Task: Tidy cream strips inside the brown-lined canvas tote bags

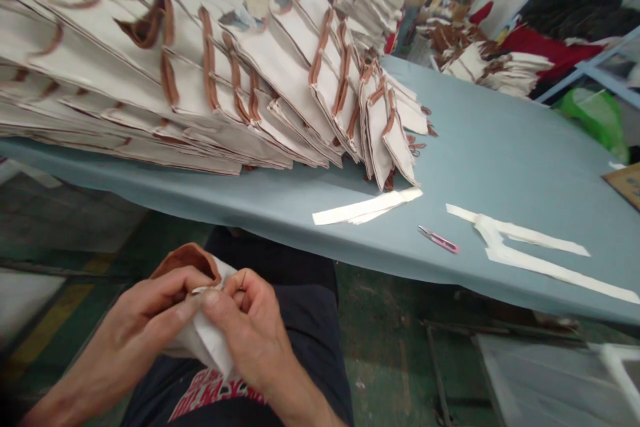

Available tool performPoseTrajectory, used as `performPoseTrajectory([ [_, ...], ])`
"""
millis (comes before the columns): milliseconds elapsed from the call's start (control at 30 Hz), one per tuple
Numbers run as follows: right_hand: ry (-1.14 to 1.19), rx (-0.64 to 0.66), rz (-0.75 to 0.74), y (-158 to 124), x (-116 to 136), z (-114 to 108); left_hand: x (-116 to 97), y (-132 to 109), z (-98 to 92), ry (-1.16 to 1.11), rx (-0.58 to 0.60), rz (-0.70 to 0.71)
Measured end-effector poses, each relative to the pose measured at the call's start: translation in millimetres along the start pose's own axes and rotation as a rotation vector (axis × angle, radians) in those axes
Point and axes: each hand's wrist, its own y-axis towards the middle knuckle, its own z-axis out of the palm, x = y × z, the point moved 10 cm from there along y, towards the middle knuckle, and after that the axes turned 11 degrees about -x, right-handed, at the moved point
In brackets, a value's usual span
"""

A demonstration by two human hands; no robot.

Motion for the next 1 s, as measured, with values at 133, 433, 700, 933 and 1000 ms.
performPoseTrajectory([
  [133,-0.033,0.065,0.040,-8.3,7.0,5.0,-6.5,0.9,-2.5,-0.025,0.009,-0.007],
  [433,-0.385,-0.053,-0.463,-13.4,66.4,-13.0,-14.2,9.5,-9.9,-0.089,0.054,-0.038],
  [700,-0.639,0.318,-0.903,-20.6,109.7,28.4,-6.0,7.3,-20.5,-0.067,0.056,-0.133],
  [933,-0.938,0.365,-1.055,-24.5,120.5,40.1,-13.2,9.2,-25.9,0.084,0.091,-0.022],
  [1000,-0.994,0.369,-1.071,-26.4,120.9,42.0,-16.4,9.9,-25.7,0.102,0.103,0.043],
])
